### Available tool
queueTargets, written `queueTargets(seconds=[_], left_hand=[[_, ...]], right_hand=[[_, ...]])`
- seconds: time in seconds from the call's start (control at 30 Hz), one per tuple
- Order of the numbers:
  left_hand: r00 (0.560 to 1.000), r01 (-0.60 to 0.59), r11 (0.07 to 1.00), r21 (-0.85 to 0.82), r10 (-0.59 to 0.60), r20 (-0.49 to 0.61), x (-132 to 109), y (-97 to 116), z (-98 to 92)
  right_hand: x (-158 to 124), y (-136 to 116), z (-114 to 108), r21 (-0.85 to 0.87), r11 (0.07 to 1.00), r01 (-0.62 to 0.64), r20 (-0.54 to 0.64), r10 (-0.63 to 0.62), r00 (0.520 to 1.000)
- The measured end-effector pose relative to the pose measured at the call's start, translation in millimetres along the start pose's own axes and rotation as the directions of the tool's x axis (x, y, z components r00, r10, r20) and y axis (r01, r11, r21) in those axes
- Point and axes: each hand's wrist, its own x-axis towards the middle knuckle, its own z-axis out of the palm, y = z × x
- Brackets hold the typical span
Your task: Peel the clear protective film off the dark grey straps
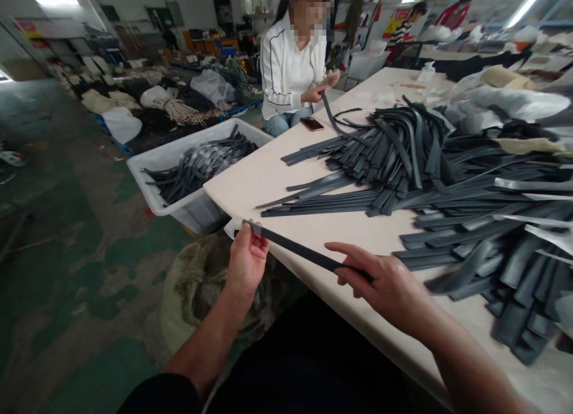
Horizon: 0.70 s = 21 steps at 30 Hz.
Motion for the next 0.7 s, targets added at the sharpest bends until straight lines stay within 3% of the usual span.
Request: queueTargets(seconds=[0.2,0.37,0.57,0.7], left_hand=[[0.99,0.062,0.994,0.091,-0.073,0.122,-33,-14,6.4],[0.997,-0.047,0.999,0.02,0.046,0.069,-25,7,2.9],[0.988,0.099,0.994,0.049,-0.104,0.111,-36,-3,-2.1],[0.995,0.007,0.999,0.04,-0.011,0.101,-33,2,-7.0]], right_hand=[[9,-24,11,0.064,0.995,0.082,-0.039,-0.08,0.996],[-5,-22,-4,0.107,0.991,0.075,-0.011,-0.074,0.997],[7,-32,9,0.119,0.988,0.094,0.002,-0.095,0.995],[9,-32,9,0.108,0.99,0.086,-0.009,-0.085,0.996]])
